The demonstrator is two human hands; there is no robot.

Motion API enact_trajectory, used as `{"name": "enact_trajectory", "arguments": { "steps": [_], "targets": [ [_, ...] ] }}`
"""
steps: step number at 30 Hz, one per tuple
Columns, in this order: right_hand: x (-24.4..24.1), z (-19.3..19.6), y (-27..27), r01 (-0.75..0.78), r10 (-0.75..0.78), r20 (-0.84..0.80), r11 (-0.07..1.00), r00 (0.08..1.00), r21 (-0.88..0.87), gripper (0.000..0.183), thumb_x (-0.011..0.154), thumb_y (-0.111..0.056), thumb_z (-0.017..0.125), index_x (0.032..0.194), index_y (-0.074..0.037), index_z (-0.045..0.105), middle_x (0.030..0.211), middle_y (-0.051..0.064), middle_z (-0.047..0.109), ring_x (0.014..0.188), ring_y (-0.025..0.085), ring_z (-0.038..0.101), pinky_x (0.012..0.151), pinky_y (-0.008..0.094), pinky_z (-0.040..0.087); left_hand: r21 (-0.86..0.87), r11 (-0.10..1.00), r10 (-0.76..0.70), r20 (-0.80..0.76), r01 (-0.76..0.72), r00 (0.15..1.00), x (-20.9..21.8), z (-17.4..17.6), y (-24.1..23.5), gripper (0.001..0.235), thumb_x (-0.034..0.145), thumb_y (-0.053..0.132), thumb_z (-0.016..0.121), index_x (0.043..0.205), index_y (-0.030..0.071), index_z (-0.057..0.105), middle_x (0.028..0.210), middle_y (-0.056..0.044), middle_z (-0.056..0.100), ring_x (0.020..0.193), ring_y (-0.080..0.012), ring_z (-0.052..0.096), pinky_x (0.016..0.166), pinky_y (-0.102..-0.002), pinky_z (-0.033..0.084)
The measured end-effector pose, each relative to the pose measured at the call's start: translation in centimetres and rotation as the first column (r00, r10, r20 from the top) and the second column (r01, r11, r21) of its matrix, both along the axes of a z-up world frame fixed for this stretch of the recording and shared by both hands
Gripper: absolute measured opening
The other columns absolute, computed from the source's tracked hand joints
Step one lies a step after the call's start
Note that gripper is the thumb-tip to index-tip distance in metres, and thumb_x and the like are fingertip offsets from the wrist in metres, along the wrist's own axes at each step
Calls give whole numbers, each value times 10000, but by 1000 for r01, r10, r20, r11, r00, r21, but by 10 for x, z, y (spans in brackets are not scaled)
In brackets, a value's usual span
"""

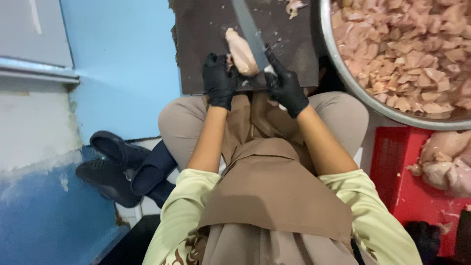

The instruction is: The person cuts raw chicken breasts into small pieces using a knife on a cutting board. The person holds the chicken with gloved hands, slices it into strips and cubes, and places the cut pieces into a large metal bowl.

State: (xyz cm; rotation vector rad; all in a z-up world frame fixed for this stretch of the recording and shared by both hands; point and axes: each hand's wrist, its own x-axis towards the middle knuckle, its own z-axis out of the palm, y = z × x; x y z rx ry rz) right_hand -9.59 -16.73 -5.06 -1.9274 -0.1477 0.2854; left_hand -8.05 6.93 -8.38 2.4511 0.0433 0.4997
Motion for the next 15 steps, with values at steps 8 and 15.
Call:
{"name": "enact_trajectory", "arguments": {
  "steps": [8, 15],
  "targets": [
    [27, -43, -9, 198, -311, 226, 889, 923, 414, 614, 1050, 87, 534, 1627, -36, 364, 1483, 115, 568, 1216, 132, 555, 1009, 293, 484, -37, 994, -100, 3, 100, 995, 11, 30, -15, 414, 823, 173, 725, 1179, -21, 644, 1141, -268, 617, 1053, -441, 586, 919, -504, 477],
    [33, -61, -12, 250, -335, 82, 825, 939, 507, 612, 1071, 51, 542, 1637, -95, 357, 1293, 74, 602, 1004, 104, 556, 845, 276, 491, -19, 981, -193, -192, 193, 962, 9, 3, -17, 367, 794, 249, 786, 1026, 1, 648, 1036, -206, 633, 965, -393, 607, 879, -466, 494]
  ]
}}
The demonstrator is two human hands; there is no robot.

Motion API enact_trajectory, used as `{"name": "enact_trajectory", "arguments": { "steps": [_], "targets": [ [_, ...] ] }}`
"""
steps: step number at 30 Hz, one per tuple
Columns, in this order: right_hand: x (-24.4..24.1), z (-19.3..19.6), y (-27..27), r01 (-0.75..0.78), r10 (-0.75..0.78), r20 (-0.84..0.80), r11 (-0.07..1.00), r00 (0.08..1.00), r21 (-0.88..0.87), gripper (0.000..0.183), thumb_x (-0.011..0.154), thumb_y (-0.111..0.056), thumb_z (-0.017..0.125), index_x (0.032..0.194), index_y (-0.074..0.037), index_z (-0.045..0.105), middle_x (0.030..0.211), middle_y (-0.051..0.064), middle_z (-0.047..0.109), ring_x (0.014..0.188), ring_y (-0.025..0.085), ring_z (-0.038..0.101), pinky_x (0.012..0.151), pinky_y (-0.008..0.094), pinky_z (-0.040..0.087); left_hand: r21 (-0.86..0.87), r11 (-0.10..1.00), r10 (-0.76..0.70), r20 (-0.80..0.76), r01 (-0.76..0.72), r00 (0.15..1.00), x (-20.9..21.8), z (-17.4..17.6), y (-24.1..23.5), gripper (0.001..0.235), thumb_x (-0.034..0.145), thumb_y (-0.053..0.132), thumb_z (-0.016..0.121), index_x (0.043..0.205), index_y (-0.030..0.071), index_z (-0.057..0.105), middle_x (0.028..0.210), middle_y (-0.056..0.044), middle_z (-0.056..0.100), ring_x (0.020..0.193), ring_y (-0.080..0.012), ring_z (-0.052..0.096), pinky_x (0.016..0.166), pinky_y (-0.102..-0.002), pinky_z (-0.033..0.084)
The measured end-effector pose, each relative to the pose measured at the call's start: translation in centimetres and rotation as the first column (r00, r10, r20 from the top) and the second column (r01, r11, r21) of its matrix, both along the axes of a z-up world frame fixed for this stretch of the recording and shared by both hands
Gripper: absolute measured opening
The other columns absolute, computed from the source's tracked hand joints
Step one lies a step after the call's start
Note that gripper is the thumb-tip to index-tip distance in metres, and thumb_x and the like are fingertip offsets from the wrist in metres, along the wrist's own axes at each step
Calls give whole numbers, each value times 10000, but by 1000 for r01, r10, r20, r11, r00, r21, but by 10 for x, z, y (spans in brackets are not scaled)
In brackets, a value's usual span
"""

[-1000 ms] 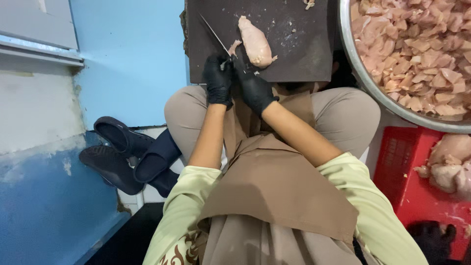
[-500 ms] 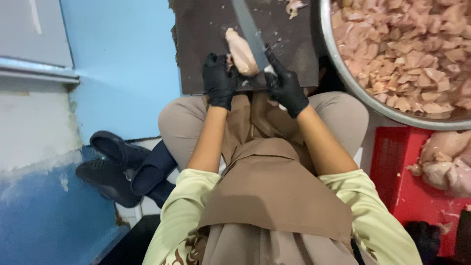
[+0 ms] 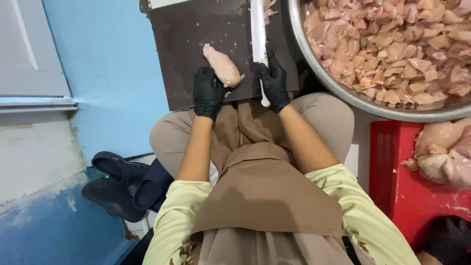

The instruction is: The person cuts raw chicken breasts into small pieces using a knife on a cutting board. The person holds the chicken with gloved hands, slices it into strips and cubes, and places the cut pieces into a large metal bowl.

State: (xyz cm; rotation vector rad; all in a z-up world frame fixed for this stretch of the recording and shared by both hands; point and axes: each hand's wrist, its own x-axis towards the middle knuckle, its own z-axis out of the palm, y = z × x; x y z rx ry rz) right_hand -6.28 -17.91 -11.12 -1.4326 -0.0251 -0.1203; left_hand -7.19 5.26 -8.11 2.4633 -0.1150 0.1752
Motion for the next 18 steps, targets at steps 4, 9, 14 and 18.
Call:
{"name": "enact_trajectory", "arguments": {
  "steps": [4, 9, 14, 18],
  "targets": [
    [-2, 0, 4, 3, -4, -42, 1000, 999, -22, 606, 1105, 0, 569, 1660, -130, 365, 1017, -19, 636, 761, 37, 510, 677, 238, 503, -297, 946, 174, 125, -131, 977, -1, -56, 26, 244, 905, 134, 626, 1111, 3, 650, 1110, -129, 658, 1039, -294, 662, 950, -418, 520],
    [-5, 1, 4, -1, 13, -116, 995, 993, 100, 637, 1080, -16, 614, 1656, -134, 367, 969, -12, 607, 697, 50, 507, 624, 253, 495, -893, 401, 299, -82, -204, 951, 36, -47, 38, 230, 965, 165, 667, 1108, -9, 623, 1067, -152, 636, 1011, -307, 630, 910, -426, 502],
    [-4, -3, 3, -19, 33, -127, 994, 991, 106, 614, 1099, -33, 588, 1655, -144, 355, 997, -7, 640, 689, 56, 533, 619, 260, 508, -702, 706, 22, 155, 94, 988, 76, 50, -25, 300, 969, 205, 704, 1164, -7, 621, 1084, -182, 644, 1024, -335, 636, 913, -437, 499],
    [-6, -5, -1, -14, 44, -189, 987, 981, 158, 650, 1066, -16, 577, 1660, -151, 352, 907, 13, 621, 651, 65, 533, 588, 265, 498, -180, 959, -172, 247, 219, 954, 78, 107, -53, 357, 972, 237, 734, 1209, -4, 620, 1098, -206, 650, 1035, -357, 640, 915, -445, 497]
  ]
}}
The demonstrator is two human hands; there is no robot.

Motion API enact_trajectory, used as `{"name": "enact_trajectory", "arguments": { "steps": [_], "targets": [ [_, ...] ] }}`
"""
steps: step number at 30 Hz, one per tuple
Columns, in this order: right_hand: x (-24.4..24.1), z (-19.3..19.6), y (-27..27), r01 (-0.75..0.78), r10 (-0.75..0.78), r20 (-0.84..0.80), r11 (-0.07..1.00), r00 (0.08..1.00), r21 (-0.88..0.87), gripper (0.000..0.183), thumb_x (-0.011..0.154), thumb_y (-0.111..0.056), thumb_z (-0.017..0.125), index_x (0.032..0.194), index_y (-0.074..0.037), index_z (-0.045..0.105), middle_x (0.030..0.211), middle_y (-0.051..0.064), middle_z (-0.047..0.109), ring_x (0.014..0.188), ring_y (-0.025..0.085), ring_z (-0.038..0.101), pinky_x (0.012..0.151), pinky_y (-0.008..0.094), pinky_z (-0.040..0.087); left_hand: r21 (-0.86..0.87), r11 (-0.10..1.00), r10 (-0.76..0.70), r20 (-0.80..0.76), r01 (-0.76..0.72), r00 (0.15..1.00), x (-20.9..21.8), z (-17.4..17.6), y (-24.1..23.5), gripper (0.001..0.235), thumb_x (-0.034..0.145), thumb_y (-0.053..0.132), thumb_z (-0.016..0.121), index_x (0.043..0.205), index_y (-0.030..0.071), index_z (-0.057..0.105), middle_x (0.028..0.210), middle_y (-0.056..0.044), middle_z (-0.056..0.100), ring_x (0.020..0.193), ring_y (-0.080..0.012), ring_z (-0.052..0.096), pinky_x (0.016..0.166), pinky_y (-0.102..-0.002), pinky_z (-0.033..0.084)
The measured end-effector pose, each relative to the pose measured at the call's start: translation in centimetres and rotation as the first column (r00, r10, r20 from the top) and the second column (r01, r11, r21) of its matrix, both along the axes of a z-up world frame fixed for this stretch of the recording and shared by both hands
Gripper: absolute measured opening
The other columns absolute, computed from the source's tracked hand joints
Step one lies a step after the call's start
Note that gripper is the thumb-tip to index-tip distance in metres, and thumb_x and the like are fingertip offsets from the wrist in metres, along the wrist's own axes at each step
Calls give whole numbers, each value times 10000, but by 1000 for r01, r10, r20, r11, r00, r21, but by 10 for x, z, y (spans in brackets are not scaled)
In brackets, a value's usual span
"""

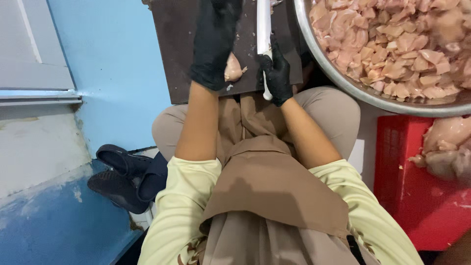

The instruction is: The person cuts raw chicken breasts into small pieces using a knife on a cutting board. The person holds the chicken with gloved hands, slices it into strips and cubes, and places the cut pieces into a large metal bowl.

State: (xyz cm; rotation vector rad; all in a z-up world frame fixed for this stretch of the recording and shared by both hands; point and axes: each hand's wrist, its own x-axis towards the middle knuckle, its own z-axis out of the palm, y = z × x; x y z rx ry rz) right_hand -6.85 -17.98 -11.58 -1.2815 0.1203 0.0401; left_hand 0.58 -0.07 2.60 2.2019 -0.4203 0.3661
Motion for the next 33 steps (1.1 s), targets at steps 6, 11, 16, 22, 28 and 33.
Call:
{"name": "enact_trajectory", "arguments": {
  "steps": [6, 11, 16, 22, 28, 33],
  "targets": [
    [4, 1, 1, -10, 13, 77, 999, 997, -39, 635, 1089, -9, 549, 1669, -151, 334, 1031, 9, 665, 704, 64, 550, 629, 275, 520, 153, 983, 138, -220, -105, 966, -76, -53, 21, 423, 828, 162, 800, 1152, -22, 599, 1098, -244, 623, 1015, -389, 620, 867, -435, 501],
    [3, 4, 5, -15, 16, 28, 1000, 999, -14, 635, 1085, 3, 555, 1665, -135, 338, 973, 17, 662, 671, 66, 539, 600, 275, 505, -252, 910, 225, -368, -329, 902, -104, -136, 52, 190, 938, 68, 760, 1102, 12, 682, 1065, -98, 702, 948, -206, 703, 850, -318, 576],
    [4, -2, 2, -33, 33, -1, 997, 999, 66, 664, 1046, 4, 558, 1650, -127, 315, 881, 17, 632, 624, 68, 544, 566, 256, 491, -728, 490, -151, -612, -480, 776, -100, -173, 83, 136, 978, 11, 733, 1112, 6, 712, 1051, -97, 688, 895, -154, 659, 793, -310, 547],
    [7, -7, 2, 12, 21, 166, 981, 986, -191, 596, 1106, -12, 575, 1659, -91, 368, 1247, 45, 667, 928, 84, 566, 829, 257, 533, -704, 590, -123, -561, -395, 819, -92, -171, 72, 291, 919, 33, 662, 1205, 79, 627, 1145, -12, 686, 959, -114, 676, 830, -295, 596],
    [-6, 10, 7, 25, 77, 233, 913, 969, -407, 573, 1113, -41, 580, 1645, -63, 369, 1451, 190, 683, 1181, 204, 701, 1015, 331, 539, -561, 726, 86, -500, -398, 862, -106, -177, 60, 198, 936, -43, 711, 1117, 9, 653, 1055, -60, 677, 960, -136, 635, 865, -301, 570],
    [-38, 47, 25, -30, 280, 254, 725, 926, -688, 555, 1062, -98, 620, 1584, -133, 433, 1228, 272, 678, 1055, 370, 732, 860, 373, 581, -486, 747, 188, -500, -454, 845, -116, -171, 69, 185, 895, -70, 718, 1056, 13, 681, 1013, -55, 708, 927, -133, 663, 848, -289, 575]
  ]
}}
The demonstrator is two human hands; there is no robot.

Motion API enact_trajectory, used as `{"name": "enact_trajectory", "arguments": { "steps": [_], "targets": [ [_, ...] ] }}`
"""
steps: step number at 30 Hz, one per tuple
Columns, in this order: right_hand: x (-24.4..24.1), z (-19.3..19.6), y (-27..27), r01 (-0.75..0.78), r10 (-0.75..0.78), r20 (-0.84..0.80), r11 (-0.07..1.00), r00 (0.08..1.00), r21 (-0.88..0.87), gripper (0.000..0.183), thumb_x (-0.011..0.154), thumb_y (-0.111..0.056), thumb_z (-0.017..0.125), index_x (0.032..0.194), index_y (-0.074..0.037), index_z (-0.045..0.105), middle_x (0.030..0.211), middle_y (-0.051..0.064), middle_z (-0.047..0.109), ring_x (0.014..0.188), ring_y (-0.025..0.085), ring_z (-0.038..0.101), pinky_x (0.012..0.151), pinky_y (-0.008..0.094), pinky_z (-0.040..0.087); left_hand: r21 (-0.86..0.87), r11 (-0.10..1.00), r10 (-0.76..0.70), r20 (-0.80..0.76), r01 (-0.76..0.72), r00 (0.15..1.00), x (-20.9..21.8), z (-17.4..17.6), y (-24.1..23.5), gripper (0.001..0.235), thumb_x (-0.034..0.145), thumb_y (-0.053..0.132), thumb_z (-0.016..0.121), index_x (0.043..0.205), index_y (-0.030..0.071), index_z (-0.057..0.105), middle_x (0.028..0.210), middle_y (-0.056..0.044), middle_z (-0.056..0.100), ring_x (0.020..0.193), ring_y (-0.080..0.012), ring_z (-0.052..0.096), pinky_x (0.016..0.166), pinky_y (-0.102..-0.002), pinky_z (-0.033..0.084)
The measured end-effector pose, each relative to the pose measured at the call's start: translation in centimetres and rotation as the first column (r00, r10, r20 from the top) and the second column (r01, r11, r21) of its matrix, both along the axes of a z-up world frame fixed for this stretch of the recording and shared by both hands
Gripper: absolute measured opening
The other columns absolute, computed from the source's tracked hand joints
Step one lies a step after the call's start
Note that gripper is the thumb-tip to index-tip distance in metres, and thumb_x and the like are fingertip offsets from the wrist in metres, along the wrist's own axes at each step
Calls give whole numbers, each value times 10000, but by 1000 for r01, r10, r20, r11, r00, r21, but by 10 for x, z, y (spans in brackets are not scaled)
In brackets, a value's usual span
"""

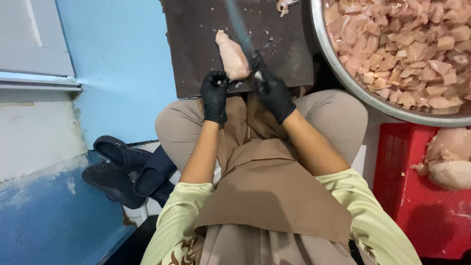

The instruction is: The person cuts raw chicken breasts into small pieces using a knife on a cutting board. The person holds the chicken with gloved hands, slices it into strips and cubes, and places the cut pieces into a large metal bowl.

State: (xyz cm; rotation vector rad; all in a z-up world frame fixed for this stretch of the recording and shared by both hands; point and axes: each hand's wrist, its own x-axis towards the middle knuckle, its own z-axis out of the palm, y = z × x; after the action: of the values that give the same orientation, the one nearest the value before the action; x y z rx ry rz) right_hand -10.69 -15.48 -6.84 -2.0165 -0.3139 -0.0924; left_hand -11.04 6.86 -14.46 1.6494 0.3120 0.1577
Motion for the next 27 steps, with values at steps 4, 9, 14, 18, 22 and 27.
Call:
{"name": "enact_trajectory", "arguments": {
  "steps": [4, 9, 14, 18, 22, 27],
  "targets": [
    [-28, 24, 15, -223, 170, -180, 916, 969, -334, 641, 1042, -117, 622, 1631, -224, 392, 890, 219, 685, 734, 391, 687, 694, 481, 541, 32, 999, 24, 55, -26, 998, -16, 13, -3, 194, 904, -86, 692, 1058, 26, 659, 1003, -48, 689, 919, -123, 651, 834, -279, 559],
    [-47, 28, 25, -244, 252, -41, 866, 967, -436, 749, 949, -109, 614, 1629, -226, 325, 878, 185, 656, 647, 360, 656, 561, 465, 529, 45, 995, 82, 45, -84, 996, -22, 26, -13, 187, 904, -83, 671, 1043, 38, 642, 959, -40, 693, 850, -116, 658, 785, -270, 574],
    [-55, 20, 35, -295, 237, -175, 743, 956, -601, 809, 867, -80, 591, 1622, -146, 309, 798, 193, 624, 555, 343, 626, 468, 464, 506, 246, 964, 85, 63, -98, 994, -20, 33, -20, 192, 846, -31, 725, 999, 31, 625, 899, -61, 691, 820, -139, 662, 743, -300, 563],
    [-35, 9, 57, -110, 193, 87, 815, 977, -569, 794, 928, -23, 547, 1650, -226, 287, 874, 185, 656, 674, 335, 658, 560, 452, 526, 390, 911, 87, 135, -134, 987, -23, 20, -22, 145, 920, 23, 762, 1006, 43, 646, 911, -73, 711, 829, -143, 689, 756, -308, 556],
    [-23, 12, 65, -222, 211, -97, 724, 973, -653, 740, 997, -26, 527, 1672, -203, 282, 816, 200, 675, 646, 363, 656, 577, 487, 522, 192, 976, 84, 123, -107, 989, -20, 1, -7, 148, 894, -25, 727, 992, 47, 644, 903, -60, 698, 821, -147, 660, 759, -292, 559],
    [-57, 29, 33, -349, 222, -281, 745, 934, -569, 815, 882, -29, 564, 1638, -133, 277, 893, 271, 668, 597, 393, 657, 508, 489, 509, -164, 980, 120, 22, -114, 993, -5, 0, 28, 179, 879, -70, 730, 1011, 25, 656, 948, -58, 707, 848, -146, 671, 771, -291, 576]
  ]
}}
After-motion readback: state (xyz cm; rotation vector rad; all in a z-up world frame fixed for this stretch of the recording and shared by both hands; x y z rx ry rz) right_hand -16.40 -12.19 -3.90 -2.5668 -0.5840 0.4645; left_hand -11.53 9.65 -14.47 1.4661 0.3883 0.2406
